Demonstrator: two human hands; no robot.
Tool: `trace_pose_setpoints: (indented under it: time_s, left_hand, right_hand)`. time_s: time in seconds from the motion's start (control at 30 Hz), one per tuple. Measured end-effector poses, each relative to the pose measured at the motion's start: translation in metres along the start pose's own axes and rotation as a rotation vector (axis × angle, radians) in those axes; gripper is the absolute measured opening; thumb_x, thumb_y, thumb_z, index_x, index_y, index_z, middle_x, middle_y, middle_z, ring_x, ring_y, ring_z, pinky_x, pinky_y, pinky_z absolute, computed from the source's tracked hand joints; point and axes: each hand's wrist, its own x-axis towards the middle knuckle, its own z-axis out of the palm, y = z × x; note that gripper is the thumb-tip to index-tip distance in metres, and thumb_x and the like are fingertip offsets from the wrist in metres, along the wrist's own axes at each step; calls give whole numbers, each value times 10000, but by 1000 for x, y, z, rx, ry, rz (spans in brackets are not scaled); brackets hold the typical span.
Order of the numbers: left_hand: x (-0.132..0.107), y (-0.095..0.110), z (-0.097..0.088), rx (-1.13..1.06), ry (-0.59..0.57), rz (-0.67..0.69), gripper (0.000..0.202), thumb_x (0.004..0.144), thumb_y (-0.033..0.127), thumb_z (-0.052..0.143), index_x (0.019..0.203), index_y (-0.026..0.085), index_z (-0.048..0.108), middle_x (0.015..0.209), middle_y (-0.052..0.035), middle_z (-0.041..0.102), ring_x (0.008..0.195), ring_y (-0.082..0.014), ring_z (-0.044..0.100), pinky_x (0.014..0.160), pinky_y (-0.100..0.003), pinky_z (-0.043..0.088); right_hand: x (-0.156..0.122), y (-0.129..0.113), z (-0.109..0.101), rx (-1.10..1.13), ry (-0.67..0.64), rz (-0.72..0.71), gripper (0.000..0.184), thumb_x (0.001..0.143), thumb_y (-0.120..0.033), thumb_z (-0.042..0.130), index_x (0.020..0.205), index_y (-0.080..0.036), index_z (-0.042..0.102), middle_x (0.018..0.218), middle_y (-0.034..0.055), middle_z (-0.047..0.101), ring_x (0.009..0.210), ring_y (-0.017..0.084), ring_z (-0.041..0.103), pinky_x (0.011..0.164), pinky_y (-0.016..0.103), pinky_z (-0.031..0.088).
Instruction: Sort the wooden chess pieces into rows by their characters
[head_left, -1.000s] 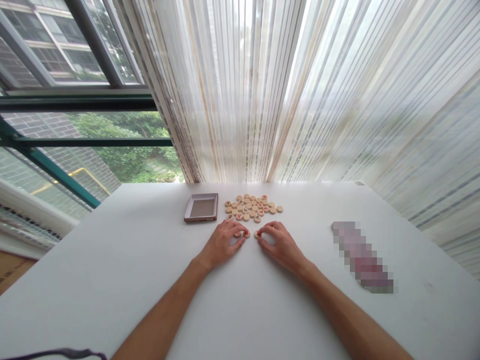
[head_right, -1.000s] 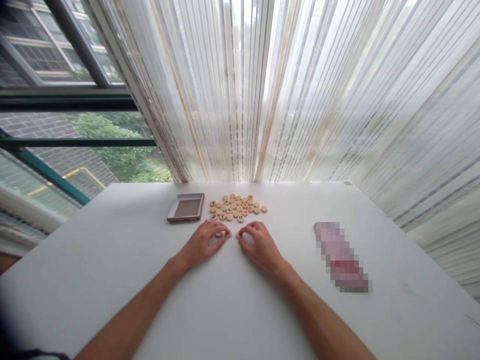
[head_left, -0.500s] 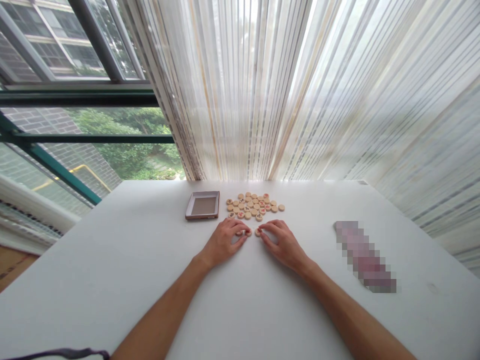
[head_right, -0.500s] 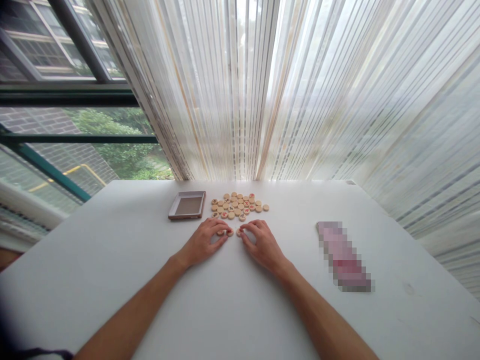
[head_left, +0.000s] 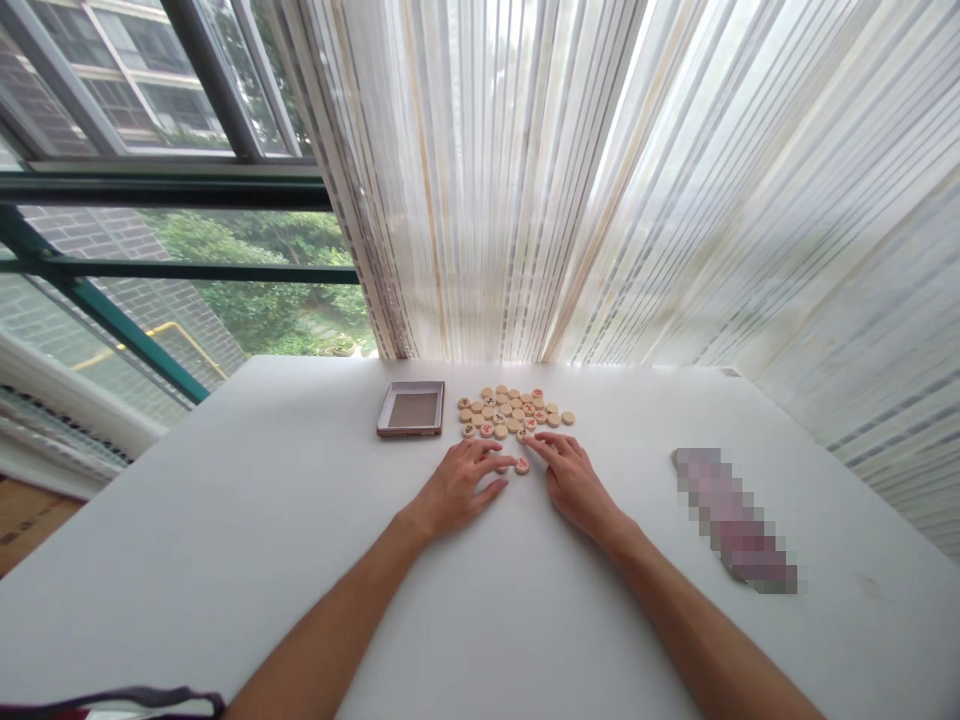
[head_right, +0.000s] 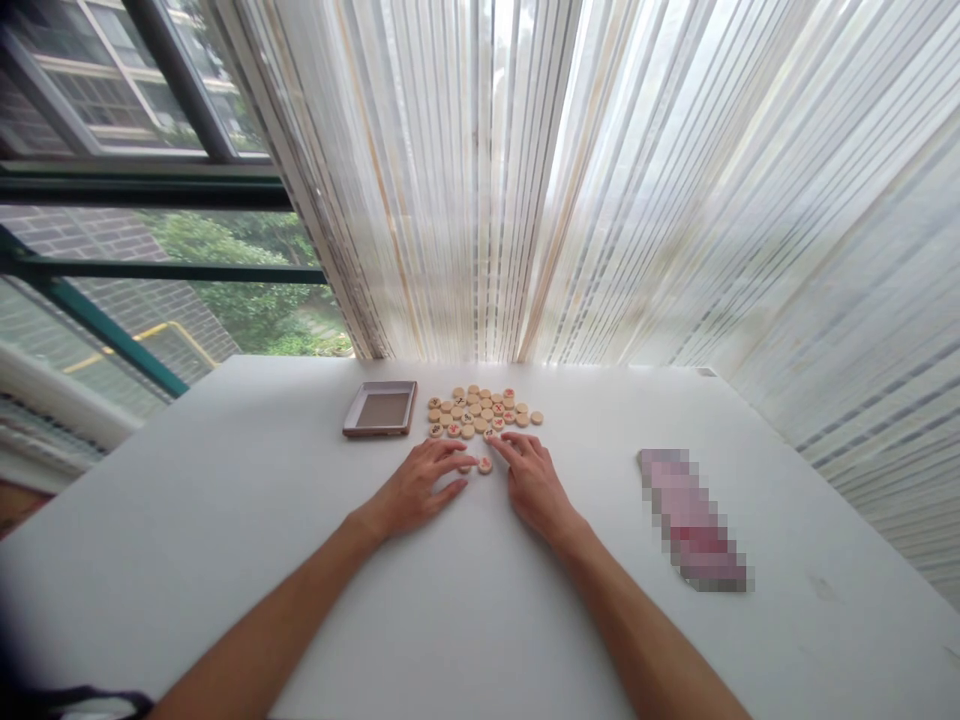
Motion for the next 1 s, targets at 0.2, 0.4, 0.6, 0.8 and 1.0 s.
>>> trace_pose_setpoints:
  time_s: [0.2,0.4,0.6,0.8,1.0]
  left_hand:
    - [0,3,-1,84,-55,28,364,977,324,530,1336,353,579,1356,-60,546,1232,-243,505,1096,-456,384]
    - [1,3,-1,94,-59,42,368,971,324,542,1336,345,586,1336,-62,561,1213,-242,512,1089,-448,391]
    - [0,1,-1,36,-44,28,412,958,294,561,1368,327,543,1331,-69,569,1245,-248,505,1102,-463,381]
    - [3,0,0,-78,160,-18,315,944,267,573,1256,227,581,1253,-89,624,1246,-243,522,1096,-442,389]
    - [6,1,-4,-239,391,-199,151,927,268,572,1042,189,630,1023,-73,682,964,-203,627,832,-331,499]
  right_hand:
    - [1,2,-3,92,45,-4,463,864,10,416,1209,-235,602,1237,81,609,1173,249,543,1037,440,459]
    - [2,1,-6,127,102,15,226,906,-105,522,1076,-232,600,1187,82,635,1146,263,565,1012,442,468]
    - [4,-1,-5,128,79,-2,143,922,-155,572,1034,-237,606,1152,62,672,1117,261,579,984,443,470]
    - [6,-1,-5,109,120,16,81,941,-191,565,998,-222,613,988,69,689,991,263,615,897,440,510]
    - [3,-7,-12,230,247,-32,180,939,-230,587,1119,-237,584,1081,71,675,937,226,645,814,392,560]
